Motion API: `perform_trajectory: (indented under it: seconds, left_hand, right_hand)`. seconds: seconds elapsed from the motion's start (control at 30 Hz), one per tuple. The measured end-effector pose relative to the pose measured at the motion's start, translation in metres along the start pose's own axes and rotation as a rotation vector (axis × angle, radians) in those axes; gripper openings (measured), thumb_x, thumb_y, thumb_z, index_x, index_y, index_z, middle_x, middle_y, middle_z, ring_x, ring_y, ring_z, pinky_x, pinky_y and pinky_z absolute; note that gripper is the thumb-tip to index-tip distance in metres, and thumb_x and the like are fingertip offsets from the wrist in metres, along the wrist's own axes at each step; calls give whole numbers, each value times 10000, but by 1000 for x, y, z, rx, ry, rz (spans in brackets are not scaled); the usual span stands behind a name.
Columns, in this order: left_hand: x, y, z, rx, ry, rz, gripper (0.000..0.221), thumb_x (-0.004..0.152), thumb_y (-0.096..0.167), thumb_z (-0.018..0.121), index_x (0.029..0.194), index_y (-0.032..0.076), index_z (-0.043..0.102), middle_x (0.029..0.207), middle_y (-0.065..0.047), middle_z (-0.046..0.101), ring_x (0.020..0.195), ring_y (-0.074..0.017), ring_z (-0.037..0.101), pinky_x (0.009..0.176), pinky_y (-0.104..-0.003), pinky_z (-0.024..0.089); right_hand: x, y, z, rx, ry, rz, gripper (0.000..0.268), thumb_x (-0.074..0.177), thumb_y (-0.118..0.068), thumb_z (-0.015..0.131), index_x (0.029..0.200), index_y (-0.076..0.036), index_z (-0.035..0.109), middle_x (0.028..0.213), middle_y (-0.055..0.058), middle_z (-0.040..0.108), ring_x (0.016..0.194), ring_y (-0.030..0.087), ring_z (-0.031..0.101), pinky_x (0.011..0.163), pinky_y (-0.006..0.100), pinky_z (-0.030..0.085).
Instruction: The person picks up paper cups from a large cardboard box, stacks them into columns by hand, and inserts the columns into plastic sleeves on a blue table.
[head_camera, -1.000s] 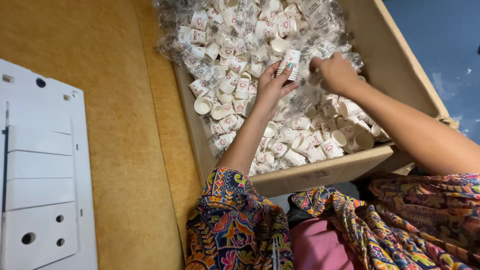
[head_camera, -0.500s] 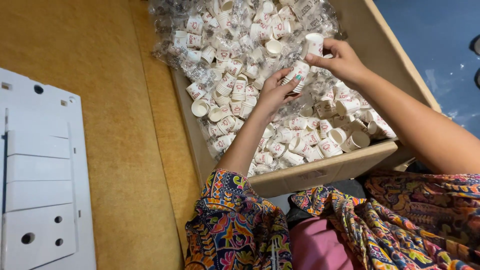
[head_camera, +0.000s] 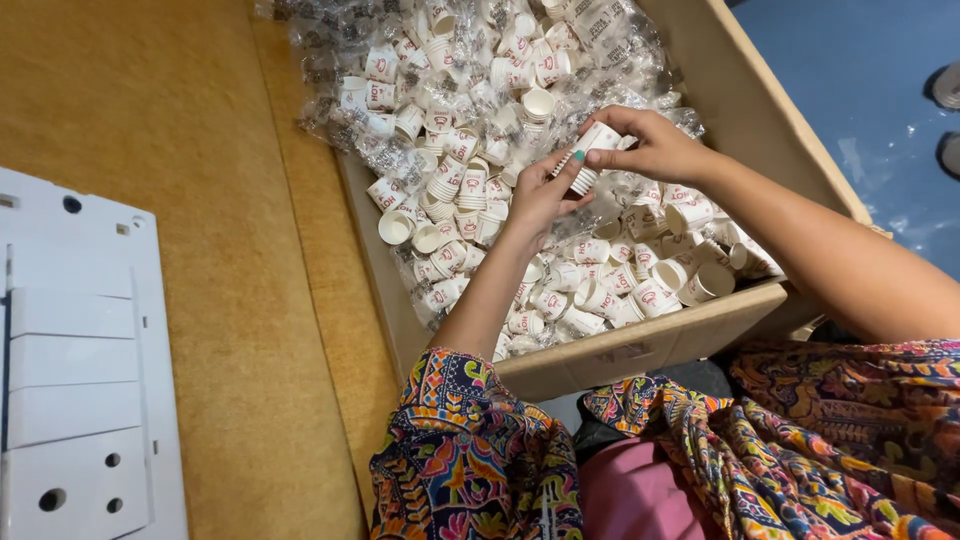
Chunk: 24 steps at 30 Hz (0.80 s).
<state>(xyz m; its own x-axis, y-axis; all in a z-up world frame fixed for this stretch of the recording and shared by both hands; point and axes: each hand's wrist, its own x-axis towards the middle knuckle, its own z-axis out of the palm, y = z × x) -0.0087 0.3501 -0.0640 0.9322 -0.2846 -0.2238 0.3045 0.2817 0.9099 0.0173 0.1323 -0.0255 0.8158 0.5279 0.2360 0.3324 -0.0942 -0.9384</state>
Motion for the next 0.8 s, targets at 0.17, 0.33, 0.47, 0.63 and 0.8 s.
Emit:
perform_trajectory:
  seconds: [0.17,0.33,0.47,0.63,0.8]
  left_hand:
    - [1,5,-1,25,41,26,508,985,240,667,1370,-60,528,1153,-171,665,949,-215,699,780,-371,651]
    - [1,10,-3,-70,102,50,524,947,225,719,1342,-57,522,1156,-180,643,938,-243,689,794,-392,643]
    - [-8,20,7,-55,121,6,508,927,197,700,1326,-42,495,1149,-190,650,958,-248,711,781,-391,655]
    - [-12,29,7,-12,161,-41,491,914,166,686,1276,-51,436,1144,-223,626,954,-272,716,751,-405,675]
    - [-6,18,4,-41,141,-33,513,890,155,686,1291,-26,422,1129,-222,633,895,-241,707,686,-385,651]
  right_hand:
    - [-1,18,-10,-197,57,125,512,1095,-467,459,1434,-105,586,1198,104,689,1039,192,642,885,363,522]
    - [-14,85,-7,-984,-634,785,677,854,-545,769,1373,-143,602,1246,128,692,1118,302,665,960,450,529]
    - [-26,130,16,-997,-849,772,629,788,-484,863,1259,-101,698,1143,122,763,1033,276,729,931,390,571]
    - [-10,150,30,-1187,-1010,653,396,757,-276,837,1086,-58,810,1059,132,792,962,266,764,879,369,596]
    - [-2,48,-8,-688,-447,532,416,826,-423,788,1097,-109,768,1020,118,787,960,255,732,887,419,547]
